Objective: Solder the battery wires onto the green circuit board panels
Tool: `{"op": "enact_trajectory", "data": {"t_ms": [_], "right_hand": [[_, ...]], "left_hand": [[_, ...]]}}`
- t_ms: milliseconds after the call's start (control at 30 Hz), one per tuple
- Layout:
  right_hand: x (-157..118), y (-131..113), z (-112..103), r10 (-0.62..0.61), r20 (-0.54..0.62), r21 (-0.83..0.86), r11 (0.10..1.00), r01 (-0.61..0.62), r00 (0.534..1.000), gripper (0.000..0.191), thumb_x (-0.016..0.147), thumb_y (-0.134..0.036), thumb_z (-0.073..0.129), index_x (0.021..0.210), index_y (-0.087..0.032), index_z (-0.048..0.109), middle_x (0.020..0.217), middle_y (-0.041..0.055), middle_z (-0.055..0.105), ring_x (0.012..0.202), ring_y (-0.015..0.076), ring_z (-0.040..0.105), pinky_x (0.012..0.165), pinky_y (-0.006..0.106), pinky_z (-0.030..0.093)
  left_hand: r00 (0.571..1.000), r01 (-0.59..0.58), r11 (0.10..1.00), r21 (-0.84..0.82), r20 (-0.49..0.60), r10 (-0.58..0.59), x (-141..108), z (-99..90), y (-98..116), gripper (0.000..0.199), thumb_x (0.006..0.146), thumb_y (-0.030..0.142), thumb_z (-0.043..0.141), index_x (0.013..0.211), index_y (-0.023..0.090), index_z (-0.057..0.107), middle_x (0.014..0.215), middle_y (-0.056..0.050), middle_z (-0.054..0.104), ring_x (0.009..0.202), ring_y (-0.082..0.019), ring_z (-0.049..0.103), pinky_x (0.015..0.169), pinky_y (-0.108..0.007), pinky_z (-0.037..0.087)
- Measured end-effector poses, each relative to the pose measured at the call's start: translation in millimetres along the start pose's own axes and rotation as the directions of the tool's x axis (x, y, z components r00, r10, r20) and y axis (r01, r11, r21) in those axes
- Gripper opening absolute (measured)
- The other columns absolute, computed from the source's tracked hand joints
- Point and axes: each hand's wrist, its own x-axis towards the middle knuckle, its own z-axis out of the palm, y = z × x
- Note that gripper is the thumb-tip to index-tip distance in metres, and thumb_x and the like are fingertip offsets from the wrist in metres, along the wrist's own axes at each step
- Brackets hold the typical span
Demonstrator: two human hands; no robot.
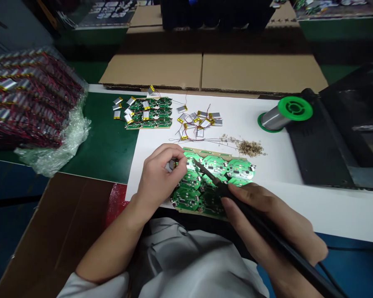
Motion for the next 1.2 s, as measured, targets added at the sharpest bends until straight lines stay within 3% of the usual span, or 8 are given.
{"op": "enact_trajectory", "data": {"t_ms": [100,367,600,767,933,1200], "right_hand": [[-1,-6,-2,0.103,-0.014,0.025,0.994,-0.102,0.995,0.018,0.091,-0.020,0.076,0.108,-0.028,0.076,0.092,0.0023,0.078,0.077,0.0193,0.075,0.070,0.031,0.065],[2,1,-3,0.145,0.037,0.028,0.989,-0.146,0.989,0.019,0.091,-0.023,0.078,0.109,-0.028,0.077,0.092,-0.0002,0.079,0.076,0.0160,0.075,0.068,0.026,0.063],[2,0,-6,0.125,0.076,0.017,0.992,-0.127,0.989,0.026,0.094,-0.022,0.074,0.118,-0.030,0.076,0.103,0.0012,0.081,0.087,0.0198,0.079,0.075,0.029,0.067],[2,13,-4,0.042,0.066,0.038,0.998,-0.045,0.997,0.028,0.091,-0.024,0.078,0.118,-0.032,0.077,0.098,-0.0006,0.082,0.082,0.0182,0.080,0.070,0.025,0.067],[2,15,-2,0.037,0.059,0.024,0.999,-0.038,0.998,0.031,0.090,-0.020,0.078,0.118,-0.033,0.078,0.097,-0.0002,0.082,0.079,0.0204,0.081,0.065,0.025,0.067],[5,12,-2,0.026,0.085,0.044,0.999,-0.029,0.996,0.033,0.090,-0.017,0.077,0.120,-0.033,0.077,0.097,-0.0025,0.081,0.080,0.0172,0.079,0.069,0.024,0.066]], "left_hand": [[1.000,-0.013,1.000,0.015,0.000,0.013,1,0.0,0,0.018,0.089,0.004,0.065,0.081,0.020,0.066,0.095,-0.004,0.074,0.092,-0.016,0.071,0.086,-0.028,0.057],[0.999,-0.036,0.998,0.051,0.000,0.036,2,-0.6,2,0.020,0.086,0.001,0.064,0.079,0.019,0.066,0.092,-0.003,0.073,0.089,-0.015,0.070,0.083,-0.026,0.056],[1.000,-0.016,0.997,0.074,-0.007,0.017,3,0.8,5,0.020,0.084,-0.001,0.063,0.078,0.018,0.065,0.091,-0.003,0.072,0.087,-0.016,0.069,0.082,-0.026,0.056],[1.000,-0.012,0.998,0.069,-0.018,0.013,3,0.5,5,0.019,0.086,0.001,0.064,0.079,0.019,0.065,0.090,-0.002,0.072,0.087,-0.015,0.069,0.081,-0.026,0.055],[1.000,-0.020,0.998,0.060,-0.002,0.020,3,-0.6,4,0.019,0.087,0.001,0.064,0.080,0.019,0.065,0.090,-0.002,0.072,0.086,-0.015,0.069,0.081,-0.026,0.054],[0.998,-0.053,0.996,0.066,0.047,0.050,7,-4.4,4,0.019,0.086,-0.001,0.064,0.080,0.018,0.066,0.089,-0.003,0.072,0.085,-0.016,0.069,0.079,-0.026,0.054]]}}
